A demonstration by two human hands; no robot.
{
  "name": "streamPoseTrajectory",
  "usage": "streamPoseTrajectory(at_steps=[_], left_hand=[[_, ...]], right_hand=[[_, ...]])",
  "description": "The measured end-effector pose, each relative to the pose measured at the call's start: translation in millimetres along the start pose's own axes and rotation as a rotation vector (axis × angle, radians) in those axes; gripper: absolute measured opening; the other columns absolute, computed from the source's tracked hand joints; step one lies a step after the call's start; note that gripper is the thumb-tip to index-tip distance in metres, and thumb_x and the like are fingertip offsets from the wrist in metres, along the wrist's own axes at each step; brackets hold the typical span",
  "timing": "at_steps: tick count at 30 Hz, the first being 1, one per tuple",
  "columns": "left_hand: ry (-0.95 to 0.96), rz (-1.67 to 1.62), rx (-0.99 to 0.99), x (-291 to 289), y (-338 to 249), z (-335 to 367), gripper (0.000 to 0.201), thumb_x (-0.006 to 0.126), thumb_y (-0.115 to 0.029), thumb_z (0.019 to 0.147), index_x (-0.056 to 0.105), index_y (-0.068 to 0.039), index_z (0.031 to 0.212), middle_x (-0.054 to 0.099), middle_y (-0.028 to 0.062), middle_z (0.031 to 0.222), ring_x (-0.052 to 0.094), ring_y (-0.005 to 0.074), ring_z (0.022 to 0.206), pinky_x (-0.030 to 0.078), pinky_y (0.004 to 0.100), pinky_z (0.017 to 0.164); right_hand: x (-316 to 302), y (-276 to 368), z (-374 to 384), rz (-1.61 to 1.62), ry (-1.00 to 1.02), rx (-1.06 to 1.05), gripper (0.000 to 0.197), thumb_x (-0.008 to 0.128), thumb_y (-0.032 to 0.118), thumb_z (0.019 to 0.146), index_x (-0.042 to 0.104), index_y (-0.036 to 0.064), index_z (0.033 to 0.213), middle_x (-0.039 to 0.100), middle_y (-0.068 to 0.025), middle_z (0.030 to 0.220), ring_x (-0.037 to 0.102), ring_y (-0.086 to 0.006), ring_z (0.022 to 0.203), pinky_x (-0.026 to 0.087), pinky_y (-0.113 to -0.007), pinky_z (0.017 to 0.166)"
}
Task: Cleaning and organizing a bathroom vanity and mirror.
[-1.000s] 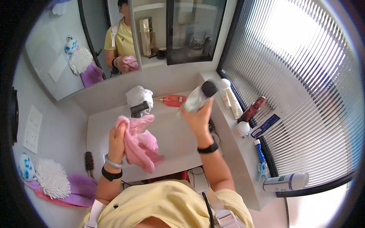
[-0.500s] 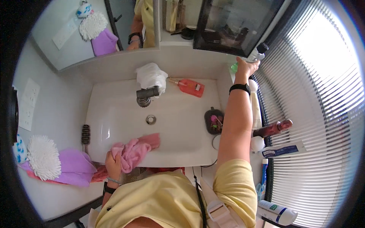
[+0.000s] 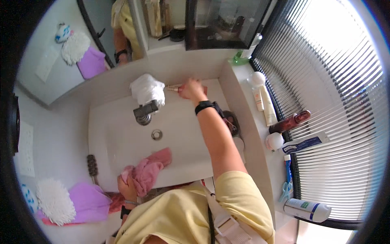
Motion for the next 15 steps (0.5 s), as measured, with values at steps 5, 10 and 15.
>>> streamPoseTrajectory(at_steps=[5, 10, 15], left_hand=[[-0.001, -0.068, 0.060, 10.0, -3.3, 1.4, 0.024, 0.057, -0.016, 0.085, 0.059, 0.006, 0.095, 0.056, 0.0234, 0.090, 0.055, 0.0450, 0.084, 0.045, 0.0491, 0.075], [-0.018, -0.110, 0.086, 1.4, -8.1, 4.5, 0.022, 0.056, -0.015, 0.085, 0.059, 0.005, 0.094, 0.056, 0.0228, 0.089, 0.056, 0.0443, 0.083, 0.045, 0.0487, 0.074], [0.019, -0.117, 0.008, 0.2, 10.2, 4.3, 0.023, 0.057, -0.015, 0.086, 0.061, 0.005, 0.098, 0.058, 0.0224, 0.091, 0.057, 0.0441, 0.084, 0.046, 0.0482, 0.076]], right_hand=[[15.2, -6.9, -24.7, -0.142, -0.185, 0.178, 0.072, 0.081, 0.027, 0.064, 0.054, 0.0037, 0.127, 0.050, -0.0179, 0.135, 0.044, -0.0413, 0.125, 0.044, -0.049, 0.099], [-37.7, 18.0, -65.5, 0.081, -0.335, 0.242, 0.061, 0.079, 0.016, 0.065, 0.054, 0.0026, 0.119, 0.059, -0.0178, 0.117, 0.050, -0.0374, 0.119, 0.045, -0.052, 0.094], [-84.0, -31.4, -105.7, 1.005, -0.783, 0.282, 0.058, 0.081, 0.004, 0.064, 0.052, -0.0011, 0.114, 0.063, -0.0130, 0.096, 0.063, -0.0268, 0.089, 0.053, -0.041, 0.075]])
Point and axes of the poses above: each hand's wrist, its own z-axis towards the middle knuckle, its own x-axis out of the palm, y = z × x, the point moved 2 cm from there along z, towards the middle knuckle
